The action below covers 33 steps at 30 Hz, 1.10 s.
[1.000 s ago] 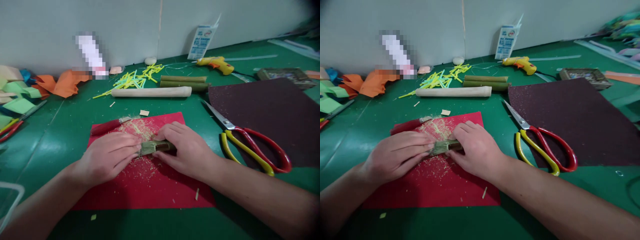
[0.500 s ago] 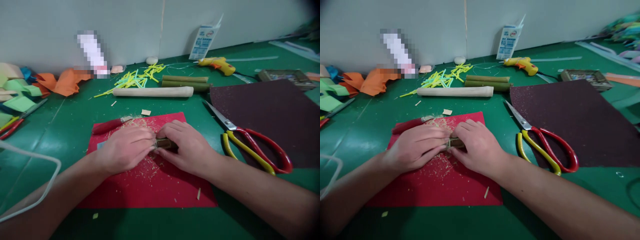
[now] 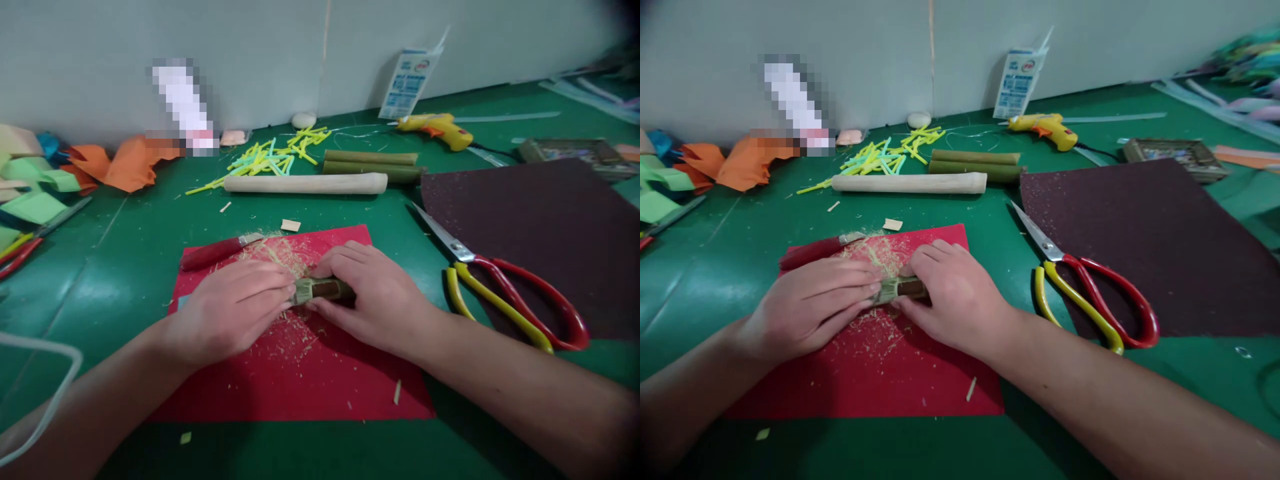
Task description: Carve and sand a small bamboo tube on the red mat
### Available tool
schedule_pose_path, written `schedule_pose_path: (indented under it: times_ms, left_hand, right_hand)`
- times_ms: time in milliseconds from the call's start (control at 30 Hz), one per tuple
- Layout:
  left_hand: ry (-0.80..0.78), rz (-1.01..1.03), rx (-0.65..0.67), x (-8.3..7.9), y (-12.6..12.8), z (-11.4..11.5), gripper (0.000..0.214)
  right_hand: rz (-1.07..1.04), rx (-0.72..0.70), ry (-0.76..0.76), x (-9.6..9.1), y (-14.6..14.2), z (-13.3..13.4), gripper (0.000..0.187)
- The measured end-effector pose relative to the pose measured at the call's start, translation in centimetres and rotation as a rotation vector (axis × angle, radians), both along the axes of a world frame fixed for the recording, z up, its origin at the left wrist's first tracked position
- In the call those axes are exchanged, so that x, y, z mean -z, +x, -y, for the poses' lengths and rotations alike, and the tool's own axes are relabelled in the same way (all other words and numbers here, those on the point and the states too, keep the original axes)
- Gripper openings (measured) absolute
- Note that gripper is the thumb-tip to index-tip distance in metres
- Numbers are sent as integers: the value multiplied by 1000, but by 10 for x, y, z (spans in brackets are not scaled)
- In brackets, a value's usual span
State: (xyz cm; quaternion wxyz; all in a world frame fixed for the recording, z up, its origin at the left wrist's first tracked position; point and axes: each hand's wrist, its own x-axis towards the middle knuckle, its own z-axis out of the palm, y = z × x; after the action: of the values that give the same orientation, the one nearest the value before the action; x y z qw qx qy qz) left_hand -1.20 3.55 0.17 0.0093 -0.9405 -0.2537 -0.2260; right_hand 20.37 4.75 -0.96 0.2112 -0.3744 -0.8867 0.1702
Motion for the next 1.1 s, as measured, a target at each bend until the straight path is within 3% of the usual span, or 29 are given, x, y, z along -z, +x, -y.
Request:
schedule_pose_path:
  times_ms: [167,300,467,800,1100]
  left_hand:
    - [2,11,52,2,-1,2,18]
    - [29,-6,-1,1,-4,3,18]
    - [32,4,60,-1,-1,2,17]
    - [29,1,18,2,-2,-2,17]
    - [31,-12,3,-2,-3,-2,16]
  right_hand:
    - [6,40,14,0,-1,-1,16]
    - [11,22,11,0,-1,-1,17]
    - [13,45,2,-1,0,-1,15]
    - [13,42,31,-1,3,4,20]
    - [-51,-13,5,1,5,0,11]
